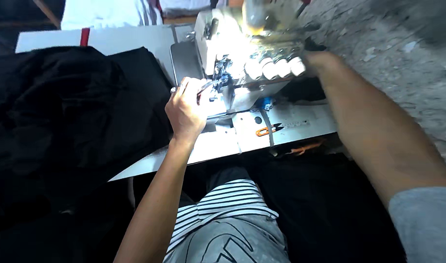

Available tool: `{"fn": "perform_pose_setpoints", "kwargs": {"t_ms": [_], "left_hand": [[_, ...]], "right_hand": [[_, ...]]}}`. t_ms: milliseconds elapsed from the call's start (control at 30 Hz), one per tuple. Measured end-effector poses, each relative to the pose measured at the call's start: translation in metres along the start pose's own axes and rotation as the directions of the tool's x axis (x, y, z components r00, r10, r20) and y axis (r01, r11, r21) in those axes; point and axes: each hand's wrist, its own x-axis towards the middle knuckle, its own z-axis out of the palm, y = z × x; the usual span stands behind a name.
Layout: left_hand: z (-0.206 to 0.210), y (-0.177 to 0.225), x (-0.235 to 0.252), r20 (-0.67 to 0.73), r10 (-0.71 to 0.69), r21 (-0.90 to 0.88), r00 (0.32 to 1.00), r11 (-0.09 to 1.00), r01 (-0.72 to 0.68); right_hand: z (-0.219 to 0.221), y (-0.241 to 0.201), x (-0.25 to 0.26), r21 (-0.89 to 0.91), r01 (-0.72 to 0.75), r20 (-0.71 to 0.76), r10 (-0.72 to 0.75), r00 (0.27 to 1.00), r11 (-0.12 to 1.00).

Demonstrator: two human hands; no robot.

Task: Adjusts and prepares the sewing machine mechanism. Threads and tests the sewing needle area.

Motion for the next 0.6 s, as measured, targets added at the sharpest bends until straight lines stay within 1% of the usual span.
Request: {"fn": "perform_pose_setpoints", "kwargs": {"t_ms": [33,67,100,133,167,200,233,267,300,333,367,400,433,467,533,567,600], "left_hand": [[-0.001,0.0,0.0,0.014,0.011,-0.02,1.0,1.0,-0.011],[-0.002,-0.001,-0.001,0.028,0.032,-0.039,0.999,0.999,-0.031],[-0.003,-0.005,-0.003,0.038,0.063,-0.046,0.997,0.997,-0.062],[0.0,-0.009,-0.006,0.031,0.098,-0.032,0.995,0.995,-0.097],[0.006,-0.014,-0.009,0.019,0.12,0.006,0.993,0.993,-0.12],[0.008,-0.014,-0.01,0.021,0.128,0.044,0.992,0.991,-0.129],[0.003,-0.009,-0.008,0.057,0.12,0.078,0.991,0.989,-0.124],[-0.005,-0.001,-0.007,0.12,0.109,0.092,0.987,0.988,-0.121],[-0.006,0.003,-0.007,0.139,0.111,0.102,0.984,0.987,-0.126],[-0.006,0.005,-0.008,0.144,0.123,0.106,0.982,0.985,-0.139],[-0.006,0.004,-0.008,0.14,0.136,0.114,0.981,0.982,-0.152],[-0.005,0.004,-0.007,0.137,0.144,0.123,0.98,0.979,-0.161],[-0.005,0.004,-0.006,0.136,0.149,0.132,0.979,0.977,-0.167],[-0.004,0.004,-0.005,0.136,0.148,0.136,0.98,0.977,-0.167],[-0.003,0.001,-0.005,0.131,0.15,0.138,0.98,0.976,-0.168],[-0.002,-0.001,-0.006,0.126,0.151,0.138,0.98,0.976,-0.168],[-0.002,-0.002,-0.006,0.129,0.145,0.138,0.981,0.977,-0.163]], "right_hand": [[-0.005,0.004,0.005,-0.028,-0.008,0.012,0.009,1.0,1.0],[-0.01,0.007,0.007,-0.107,-0.02,0.018,0.022,1.0,0.994],[-0.014,0.013,0.004,-0.204,-0.041,0.014,0.045,0.999,0.978],[-0.02,0.018,-0.012,-0.284,-0.057,0.049,0.074,0.996,0.957],[-0.03,0.021,-0.043,-0.333,-0.025,0.189,0.093,0.977,0.943],[-0.041,0.023,-0.085,-0.345,0.094,0.417,0.063,0.907,0.934],[-0.049,0.02,-0.125,-0.289,0.288,0.669,-0.022,0.743,0.913],[-0.049,0.007,-0.164,-0.195,0.489,0.82,-0.132,0.557,0.85],[-0.046,-0.01,-0.198,-0.111,0.69,0.868,-0.268,0.418,0.715],[-0.04,-0.031,-0.221,-0.067,0.85,0.833,-0.44,0.336,0.523],[-0.031,-0.056,-0.23,-0.116,0.953,0.729,-0.628,0.273,0.28],[-0.021,-0.086,-0.225,-0.235,0.971,0.607,-0.775,0.174,0.035],[-0.01,-0.122,-0.214,-0.366,0.922,0.535,-0.839,0.096,-0.128],[-0.002,-0.158,-0.199,-0.47,0.855,0.549,-0.831,0.088,-0.22],[0.015,-0.218,-0.149,-0.549,0.785,0.673,-0.708,0.212,-0.287],[0.027,-0.24,-0.107,-0.568,0.748,0.709,-0.665,0.233,-0.343],[0.044,-0.254,-0.043,-0.575,0.692,0.709,-0.688,0.156,-0.436]]}}
